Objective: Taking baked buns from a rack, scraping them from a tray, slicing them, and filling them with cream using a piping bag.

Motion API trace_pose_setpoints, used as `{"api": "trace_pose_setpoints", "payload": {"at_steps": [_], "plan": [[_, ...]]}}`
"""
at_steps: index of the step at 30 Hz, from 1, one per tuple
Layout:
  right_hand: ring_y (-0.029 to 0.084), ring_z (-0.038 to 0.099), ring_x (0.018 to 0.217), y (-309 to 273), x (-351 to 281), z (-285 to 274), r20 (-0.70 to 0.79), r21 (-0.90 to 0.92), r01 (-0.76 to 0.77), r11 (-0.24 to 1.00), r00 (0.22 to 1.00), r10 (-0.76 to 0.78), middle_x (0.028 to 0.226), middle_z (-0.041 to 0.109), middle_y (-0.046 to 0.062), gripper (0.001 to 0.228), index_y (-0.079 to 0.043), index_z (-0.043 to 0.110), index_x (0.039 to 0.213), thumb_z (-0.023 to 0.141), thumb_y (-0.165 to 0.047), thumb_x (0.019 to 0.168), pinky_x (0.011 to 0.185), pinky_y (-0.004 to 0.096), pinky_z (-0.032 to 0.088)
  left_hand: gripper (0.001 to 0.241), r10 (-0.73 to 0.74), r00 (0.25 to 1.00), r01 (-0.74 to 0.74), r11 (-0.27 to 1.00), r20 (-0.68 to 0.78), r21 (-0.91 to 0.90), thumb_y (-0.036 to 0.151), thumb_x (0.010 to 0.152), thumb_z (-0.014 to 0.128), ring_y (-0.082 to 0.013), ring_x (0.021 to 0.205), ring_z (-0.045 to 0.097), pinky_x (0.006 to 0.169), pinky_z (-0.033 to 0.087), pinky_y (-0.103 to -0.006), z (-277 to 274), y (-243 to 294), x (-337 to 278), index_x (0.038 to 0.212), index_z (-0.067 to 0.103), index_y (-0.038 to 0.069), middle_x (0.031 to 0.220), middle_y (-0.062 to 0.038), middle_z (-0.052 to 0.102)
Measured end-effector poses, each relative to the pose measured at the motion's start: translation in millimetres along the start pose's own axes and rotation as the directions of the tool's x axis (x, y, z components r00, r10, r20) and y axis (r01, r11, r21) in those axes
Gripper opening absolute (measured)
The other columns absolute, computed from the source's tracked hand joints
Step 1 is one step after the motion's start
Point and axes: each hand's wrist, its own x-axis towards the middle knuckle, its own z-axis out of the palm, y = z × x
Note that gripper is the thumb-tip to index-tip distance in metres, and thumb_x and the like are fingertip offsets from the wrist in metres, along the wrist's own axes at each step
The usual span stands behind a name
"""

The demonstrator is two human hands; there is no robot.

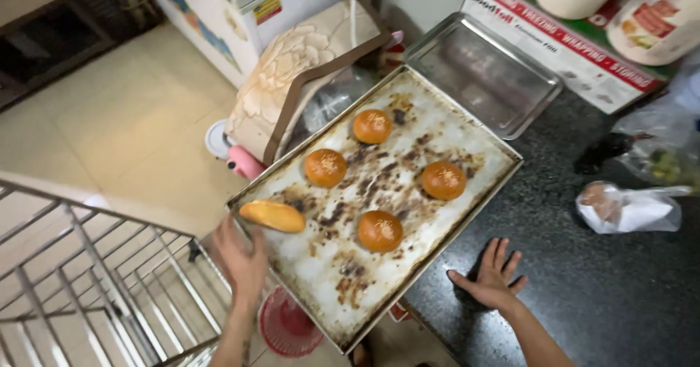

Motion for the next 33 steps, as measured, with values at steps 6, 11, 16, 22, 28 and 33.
{"api": "trace_pose_setpoints", "payload": {"at_steps": [6,11,16,22,28,33], "plan": [[0.049,-0.031,0.151,-4.4,1.0,-4.1,0.040,-0.044,-0.023,0.999,0.999,0.025,0.168,-0.036,0.016,0.150,-0.008,-0.022,0.160,0.055,-0.093,0.065,0.109,0.079,-0.004,0.088,0.315,0.715,-0.670,0.563,0.624,0.484,0.007,0.066,0.068,-0.0373,0.151,0.032,0.114,0.032,-0.0657,14.5,-4.5,64.5,0.150,0.046,0.021,0.149,-0.008,0.050],[0.043,-0.030,0.153,1.6,-10.8,-18.9,0.041,0.128,0.005,0.992,0.999,-0.010,0.170,-0.030,0.008,0.140,-0.017,-0.017,0.163,0.068,-0.081,0.072,0.113,0.077,-0.008,0.068,0.233,0.675,-0.701,0.500,0.700,0.509,0.025,0.073,0.072,-0.0293,0.132,0.055,0.118,0.033,-0.0627,47.9,-37.0,65.8,0.139,0.055,0.027,0.120,-0.003,0.066],[0.024,0.034,0.152,10.0,-69.9,-61.1,-0.028,0.548,0.087,0.832,0.996,-0.085,0.167,0.033,0.003,0.074,-0.016,0.048,0.151,0.061,-0.055,0.089,0.123,0.039,0.030,0.065,0.339,0.681,-0.551,0.821,0.649,0.149,0.026,0.068,0.077,-0.0394,0.086,0.068,0.073,0.057,-0.0507,28.8,65.5,40.7,0.128,0.053,0.016,0.115,-0.011,0.059],[0.020,0.065,0.128,-31.1,-166.5,-94.9,0.027,0.792,0.091,0.603,0.982,-0.185,0.141,0.064,0.009,0.074,-0.015,0.048,0.150,0.059,-0.056,0.090,0.108,0.037,0.053,0.094,0.375,0.594,-0.356,0.916,0.712,-0.185,0.041,0.071,0.085,-0.0325,0.101,0.071,0.084,0.058,-0.0409,103.9,198.3,-70.8,0.150,0.043,0.011,0.126,-0.012,0.069],[0.016,0.063,0.116,-4.0,-190.5,-121.5,-0.210,0.965,0.194,0.175,0.975,0.075,0.128,0.065,0.009,0.068,-0.010,0.050,0.143,0.064,-0.048,0.089,0.099,0.030,0.052,0.101,0.604,0.327,-0.167,0.794,0.727,-0.584,0.007,0.077,0.077,-0.0389,0.125,0.062,0.096,0.055,-0.0426,141.9,303.2,-193.6,0.160,0.020,0.005,0.145,-0.020,0.051],[0.027,0.070,0.085,113.1,-210.0,-145.1,-0.055,0.979,0.119,-0.164,0.935,0.349,0.112,0.067,0.019,0.063,-0.003,0.048,0.142,0.063,-0.037,0.091,0.073,0.037,0.055,0.088,0.577,0.236,-0.138,0.817,0.782,-0.560,0.031,0.086,0.075,-0.0271,0.125,0.068,0.102,0.054,-0.0386,181.5,301.3,-221.9,0.159,0.030,0.014,0.145,-0.014,0.062]]}}
